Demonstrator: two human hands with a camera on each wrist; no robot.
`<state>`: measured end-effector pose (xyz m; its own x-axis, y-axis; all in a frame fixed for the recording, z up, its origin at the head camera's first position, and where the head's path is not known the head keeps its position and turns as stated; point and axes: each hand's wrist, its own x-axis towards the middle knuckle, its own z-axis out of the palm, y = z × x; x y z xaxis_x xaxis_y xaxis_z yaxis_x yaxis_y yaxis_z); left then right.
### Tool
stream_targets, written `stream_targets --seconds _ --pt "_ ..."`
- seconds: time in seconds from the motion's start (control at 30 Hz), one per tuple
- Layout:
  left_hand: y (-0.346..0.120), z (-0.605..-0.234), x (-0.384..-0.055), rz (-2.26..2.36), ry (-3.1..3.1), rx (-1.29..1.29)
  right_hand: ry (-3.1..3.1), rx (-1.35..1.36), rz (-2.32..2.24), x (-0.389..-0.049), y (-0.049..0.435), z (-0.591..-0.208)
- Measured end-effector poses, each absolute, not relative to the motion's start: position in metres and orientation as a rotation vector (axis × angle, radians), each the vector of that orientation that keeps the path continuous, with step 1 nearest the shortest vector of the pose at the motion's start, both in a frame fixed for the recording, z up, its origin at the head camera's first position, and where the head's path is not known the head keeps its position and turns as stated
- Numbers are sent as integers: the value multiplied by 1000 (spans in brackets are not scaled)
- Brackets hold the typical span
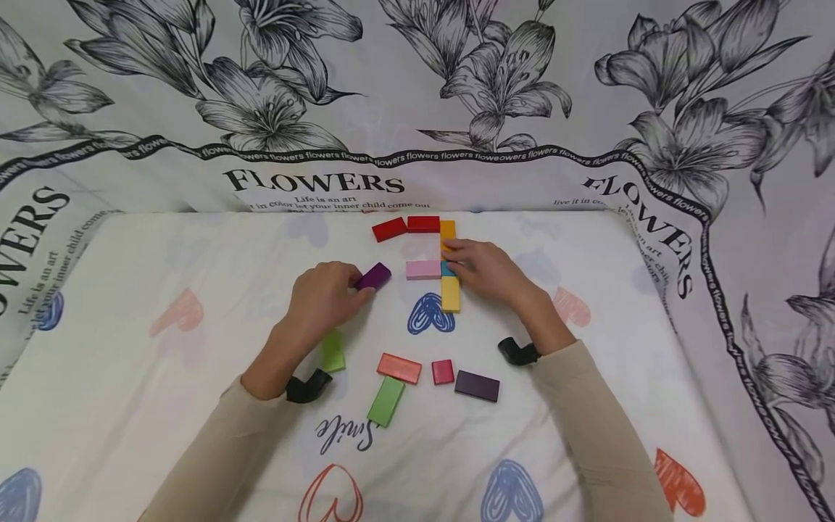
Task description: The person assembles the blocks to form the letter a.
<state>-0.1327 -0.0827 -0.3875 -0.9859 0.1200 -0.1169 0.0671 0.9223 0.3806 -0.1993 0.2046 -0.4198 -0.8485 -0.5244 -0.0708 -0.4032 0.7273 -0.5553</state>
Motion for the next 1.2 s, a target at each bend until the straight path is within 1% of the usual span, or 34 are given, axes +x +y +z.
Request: stream_targets --seconds 0.27,0.43,0.63,1.2 --pt "-84 -384 -145 616 2899 178 2698 -757 -787 -199 199 -419" --pt "-79 -391 -145 602 2890 219 2716 -747 -754 -198 200 -415" --pt "-73 -389 -146 591 2902 229 2732 -724 -735 -197 202 -410" --pt "-69 -397 -144 559 2923 272 2704 -743 -760 -199 202 -418"
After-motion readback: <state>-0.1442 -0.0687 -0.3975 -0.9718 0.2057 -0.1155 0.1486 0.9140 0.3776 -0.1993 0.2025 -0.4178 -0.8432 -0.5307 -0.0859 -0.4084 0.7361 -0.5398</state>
